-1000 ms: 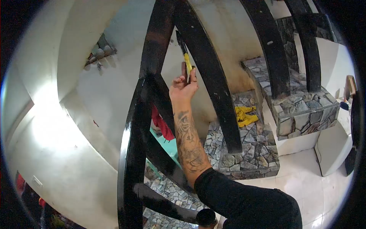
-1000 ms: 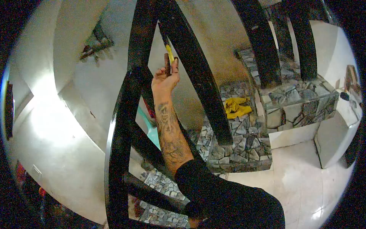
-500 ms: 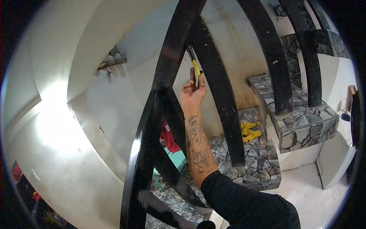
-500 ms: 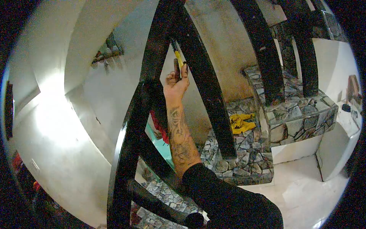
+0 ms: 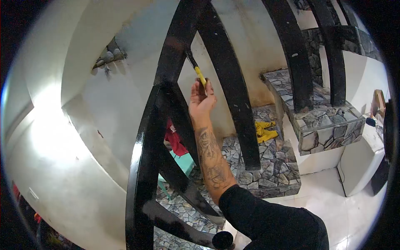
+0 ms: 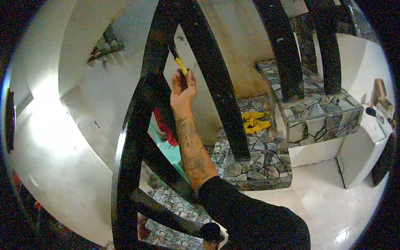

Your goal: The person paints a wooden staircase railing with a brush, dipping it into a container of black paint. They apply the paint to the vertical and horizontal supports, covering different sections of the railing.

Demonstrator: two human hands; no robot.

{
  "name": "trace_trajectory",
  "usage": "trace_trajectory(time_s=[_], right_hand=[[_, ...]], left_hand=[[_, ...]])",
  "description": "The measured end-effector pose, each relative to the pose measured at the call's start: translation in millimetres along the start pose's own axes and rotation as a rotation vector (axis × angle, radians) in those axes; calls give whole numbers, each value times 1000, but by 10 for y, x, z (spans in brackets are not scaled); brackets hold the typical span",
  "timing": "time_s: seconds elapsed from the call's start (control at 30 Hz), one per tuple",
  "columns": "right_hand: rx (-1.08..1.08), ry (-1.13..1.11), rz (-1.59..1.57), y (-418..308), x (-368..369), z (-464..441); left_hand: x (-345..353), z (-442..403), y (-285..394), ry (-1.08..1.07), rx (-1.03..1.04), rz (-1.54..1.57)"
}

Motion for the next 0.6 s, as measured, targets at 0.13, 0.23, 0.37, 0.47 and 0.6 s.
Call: trace_trajectory(time_s=[0.13, 0.23, 0.37, 0.47, 0.6], right_hand=[[-66, -71, -111, -6, 19, 41], [-98, -77, -185, 66, 174, -1], [-139, -73, -341, 132, 377, -95], [-129, -54, -360, 157, 483, -144], [-60, -47, -224, 206, 502, -244]], left_hand=[[-34, 15, 21, 0, -3, 1], [-32, 31, 7, -8, -5, 1], [-15, 82, -1, -4, -4, 3], [-15, 104, -9, 0, -5, 6], [-50, 151, -42, -3, -3, 4]])
Point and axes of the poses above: each hand's wrist, its own z-axis away from the middle knuckle, its own x-axis out of the palm, y = z × x, the point moved 1 cm from there along -z, towards the middle knuckle, and after that the axes turned 2 degrees about -x, right-handed, at the moved point
